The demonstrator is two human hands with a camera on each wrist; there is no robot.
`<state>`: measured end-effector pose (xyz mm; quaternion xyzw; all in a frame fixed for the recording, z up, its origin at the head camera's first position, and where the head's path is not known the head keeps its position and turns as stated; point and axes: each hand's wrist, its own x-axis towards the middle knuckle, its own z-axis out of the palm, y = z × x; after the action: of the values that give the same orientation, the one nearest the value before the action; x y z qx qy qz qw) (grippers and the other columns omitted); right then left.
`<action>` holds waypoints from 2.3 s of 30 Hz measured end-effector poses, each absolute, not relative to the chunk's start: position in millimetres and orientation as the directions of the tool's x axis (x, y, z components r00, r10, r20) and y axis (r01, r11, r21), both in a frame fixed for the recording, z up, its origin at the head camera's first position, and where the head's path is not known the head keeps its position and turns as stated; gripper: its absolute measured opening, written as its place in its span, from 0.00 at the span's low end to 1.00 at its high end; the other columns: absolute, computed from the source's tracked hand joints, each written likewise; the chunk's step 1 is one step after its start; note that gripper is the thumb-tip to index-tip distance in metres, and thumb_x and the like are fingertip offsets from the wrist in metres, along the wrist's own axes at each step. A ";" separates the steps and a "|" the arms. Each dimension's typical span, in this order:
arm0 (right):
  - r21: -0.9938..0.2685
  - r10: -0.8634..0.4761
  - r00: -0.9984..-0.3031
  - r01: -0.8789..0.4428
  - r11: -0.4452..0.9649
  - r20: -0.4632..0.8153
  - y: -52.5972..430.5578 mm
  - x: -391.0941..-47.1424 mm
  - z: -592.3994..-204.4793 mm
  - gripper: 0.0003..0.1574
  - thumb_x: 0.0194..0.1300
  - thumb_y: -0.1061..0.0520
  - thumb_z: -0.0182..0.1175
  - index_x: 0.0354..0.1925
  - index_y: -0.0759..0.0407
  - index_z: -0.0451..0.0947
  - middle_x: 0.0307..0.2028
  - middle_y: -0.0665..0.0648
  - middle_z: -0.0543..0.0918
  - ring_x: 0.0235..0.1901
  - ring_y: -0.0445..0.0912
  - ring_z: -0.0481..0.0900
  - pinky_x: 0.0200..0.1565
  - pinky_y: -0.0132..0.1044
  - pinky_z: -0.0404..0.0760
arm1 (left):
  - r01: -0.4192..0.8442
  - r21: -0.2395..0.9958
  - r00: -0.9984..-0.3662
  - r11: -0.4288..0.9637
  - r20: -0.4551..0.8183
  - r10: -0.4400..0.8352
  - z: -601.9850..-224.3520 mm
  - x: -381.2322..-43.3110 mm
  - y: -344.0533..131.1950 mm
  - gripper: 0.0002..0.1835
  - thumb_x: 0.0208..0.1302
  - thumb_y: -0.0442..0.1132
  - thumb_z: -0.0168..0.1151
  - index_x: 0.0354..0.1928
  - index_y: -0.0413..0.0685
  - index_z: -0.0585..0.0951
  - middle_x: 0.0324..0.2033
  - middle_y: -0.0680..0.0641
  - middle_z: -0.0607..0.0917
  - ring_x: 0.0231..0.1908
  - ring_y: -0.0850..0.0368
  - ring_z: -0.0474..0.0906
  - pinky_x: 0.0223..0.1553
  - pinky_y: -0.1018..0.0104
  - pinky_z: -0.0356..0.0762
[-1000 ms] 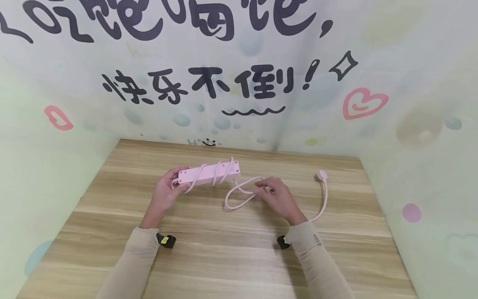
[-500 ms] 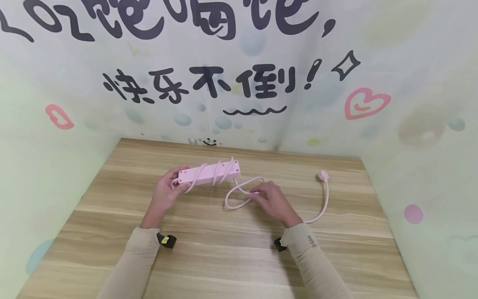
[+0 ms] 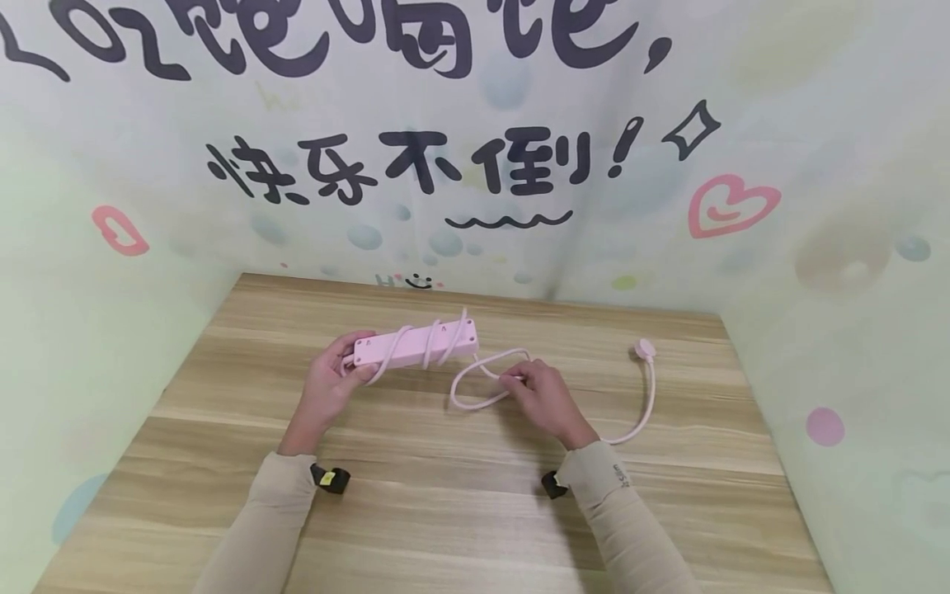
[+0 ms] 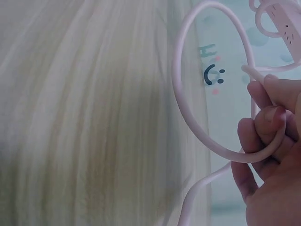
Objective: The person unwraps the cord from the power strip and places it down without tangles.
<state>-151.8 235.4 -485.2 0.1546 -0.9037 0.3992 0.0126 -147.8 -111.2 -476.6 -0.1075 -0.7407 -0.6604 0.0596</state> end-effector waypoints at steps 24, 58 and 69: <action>-0.798 -0.132 -0.976 -0.216 0.562 0.171 245.8 -158.4 -455.5 0.13 0.73 0.52 0.62 0.43 0.61 0.84 0.33 0.56 0.81 0.33 0.45 0.72 0.32 0.31 0.72 | 0.248 0.965 -0.961 0.084 0.234 0.151 -474.5 -145.7 -108.2 0.26 0.63 0.25 0.67 0.62 0.29 0.75 0.57 0.28 0.80 0.50 0.67 0.78 0.51 0.80 0.80; -0.840 -0.166 -0.960 -0.276 0.466 0.224 259.3 -133.1 -406.7 0.08 0.73 0.57 0.62 0.42 0.60 0.84 0.22 0.45 0.70 0.24 0.39 0.66 0.27 0.31 0.65 | 0.210 0.975 -0.976 0.070 0.206 0.070 -476.9 -149.4 -113.8 0.26 0.64 0.26 0.66 0.64 0.31 0.73 0.59 0.29 0.79 0.50 0.66 0.79 0.51 0.79 0.81; -0.831 -0.274 -0.945 -0.293 0.473 0.177 262.6 -116.7 -401.7 0.05 0.72 0.59 0.62 0.38 0.53 0.84 0.22 0.48 0.72 0.22 0.41 0.66 0.24 0.32 0.66 | 0.194 0.979 -0.981 0.065 0.194 0.012 -475.1 -149.9 -118.0 0.27 0.64 0.26 0.67 0.65 0.32 0.73 0.61 0.31 0.78 0.54 0.66 0.78 0.53 0.80 0.80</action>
<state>-116.7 262.6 -401.7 0.1650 -0.8580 0.4862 0.0098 -149.9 -118.0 -475.1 -0.0710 -0.7266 -0.6801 0.0669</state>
